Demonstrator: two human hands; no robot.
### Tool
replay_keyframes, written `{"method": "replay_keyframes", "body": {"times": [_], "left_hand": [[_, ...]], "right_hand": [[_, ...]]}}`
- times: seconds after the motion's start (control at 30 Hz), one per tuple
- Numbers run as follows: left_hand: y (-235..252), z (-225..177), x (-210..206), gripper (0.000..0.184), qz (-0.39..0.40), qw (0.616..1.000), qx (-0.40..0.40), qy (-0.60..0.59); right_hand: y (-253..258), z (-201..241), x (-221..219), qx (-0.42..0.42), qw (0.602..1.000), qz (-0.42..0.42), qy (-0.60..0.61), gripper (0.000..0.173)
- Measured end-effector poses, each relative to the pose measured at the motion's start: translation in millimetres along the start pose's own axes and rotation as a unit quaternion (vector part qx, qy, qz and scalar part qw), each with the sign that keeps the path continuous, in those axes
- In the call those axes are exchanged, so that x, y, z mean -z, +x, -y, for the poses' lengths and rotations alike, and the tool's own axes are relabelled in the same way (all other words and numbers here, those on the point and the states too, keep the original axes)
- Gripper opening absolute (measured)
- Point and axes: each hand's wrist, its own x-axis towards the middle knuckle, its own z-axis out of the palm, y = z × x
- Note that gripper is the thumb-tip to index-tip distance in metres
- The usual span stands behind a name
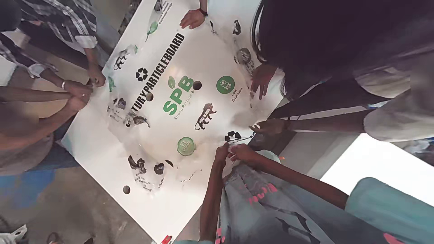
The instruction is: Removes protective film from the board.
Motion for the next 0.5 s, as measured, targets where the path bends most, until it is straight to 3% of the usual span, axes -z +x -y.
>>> {"method": "replay_keyframes", "body": {"times": [0.07, 0.17, 0.27, 0.4, 0.5], "left_hand": [[-26.4, -21.8, -0.2, 0.044, 0.034, 0.997, -0.071, -0.014], [-39.6, -55.5, -3.0, 0.044, 0.066, 0.991, -0.114, 0.006], [-25.5, -46.7, -1.5, 0.044, -0.046, 0.992, -0.104, 0.058], [-37.2, -23.8, 30.6, 0.048, -0.251, 0.965, -0.075, 0.011], [-53.1, 5.2, 63.4, 0.051, -0.314, 0.947, -0.067, 0.004]], "right_hand": [[-22.7, 11.9, 8.5, 0.041, 0.998, 0.039, 0.034, 0.032], [-21.0, 10.6, 27.5, 0.016, 0.991, 0.121, 0.062, 0.038], [24.4, -17.3, 42.2, -0.026, 0.990, 0.116, 0.075, 0.064], [58.9, -63.6, 64.4, -0.111, 0.971, -0.015, 0.212, 0.066], [55.7, -78.3, 64.6, -0.150, 0.968, 0.034, 0.199, 0.066]]}}
